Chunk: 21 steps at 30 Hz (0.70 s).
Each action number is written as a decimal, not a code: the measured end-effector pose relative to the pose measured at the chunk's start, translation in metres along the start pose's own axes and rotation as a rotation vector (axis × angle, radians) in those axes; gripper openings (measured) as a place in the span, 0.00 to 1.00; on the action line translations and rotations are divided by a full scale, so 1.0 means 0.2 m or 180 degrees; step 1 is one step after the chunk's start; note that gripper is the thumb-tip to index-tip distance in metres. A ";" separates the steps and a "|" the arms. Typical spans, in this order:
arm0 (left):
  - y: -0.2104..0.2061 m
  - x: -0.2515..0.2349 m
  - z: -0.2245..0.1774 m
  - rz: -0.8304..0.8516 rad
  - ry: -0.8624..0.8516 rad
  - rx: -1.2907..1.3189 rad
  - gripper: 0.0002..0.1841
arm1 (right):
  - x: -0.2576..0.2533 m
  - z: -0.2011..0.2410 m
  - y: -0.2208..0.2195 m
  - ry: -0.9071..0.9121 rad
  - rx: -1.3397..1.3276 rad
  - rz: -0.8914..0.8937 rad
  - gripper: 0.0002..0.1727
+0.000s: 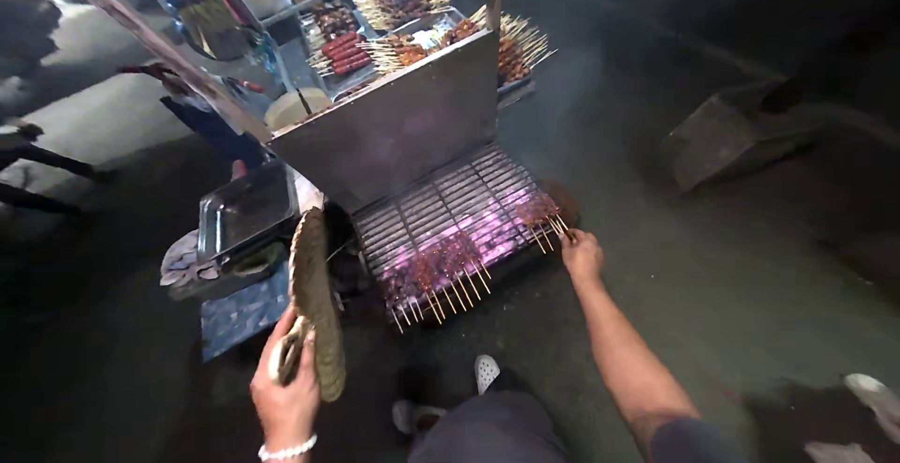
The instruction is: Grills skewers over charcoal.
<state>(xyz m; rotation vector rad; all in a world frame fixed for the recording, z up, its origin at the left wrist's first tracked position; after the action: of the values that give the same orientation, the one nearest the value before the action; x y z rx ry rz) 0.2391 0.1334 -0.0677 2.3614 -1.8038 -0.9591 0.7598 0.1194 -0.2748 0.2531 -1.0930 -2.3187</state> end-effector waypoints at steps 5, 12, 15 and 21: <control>-0.10 0.02 0.02 0.0473 0.0747 0.0659 0.26 | 0.37 0.07 -0.29 -0.0066 -0.0667 0.1240 0.21; -0.18 0.06 0.01 0.0716 0.0830 0.0651 0.26 | 0.53 0.17 -0.56 -0.0475 -0.0934 0.1558 0.15; -0.15 0.08 0.01 0.0609 0.0974 0.0650 0.26 | 0.51 0.15 -0.58 -0.0472 -0.1041 0.1472 0.12; 0.03 0.13 -0.01 0.0380 0.0770 0.0714 0.26 | 0.40 0.04 -0.48 -0.0467 -0.1504 0.0892 0.10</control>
<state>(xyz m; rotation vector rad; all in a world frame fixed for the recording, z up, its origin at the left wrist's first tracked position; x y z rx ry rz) 0.2386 0.1069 -0.0758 2.3323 -2.0158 -0.4563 0.6522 0.1289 -0.3374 -0.2384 -0.5690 -2.2801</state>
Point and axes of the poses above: each hand's wrist, its own x-axis away from the middle knuckle, its own y-axis out of the back of the hand, z = x × y, the point moved 2 cm from there along -x, towards the middle knuckle, and after that the axes turned 7 degrees about -z, right-handed, at the moved point
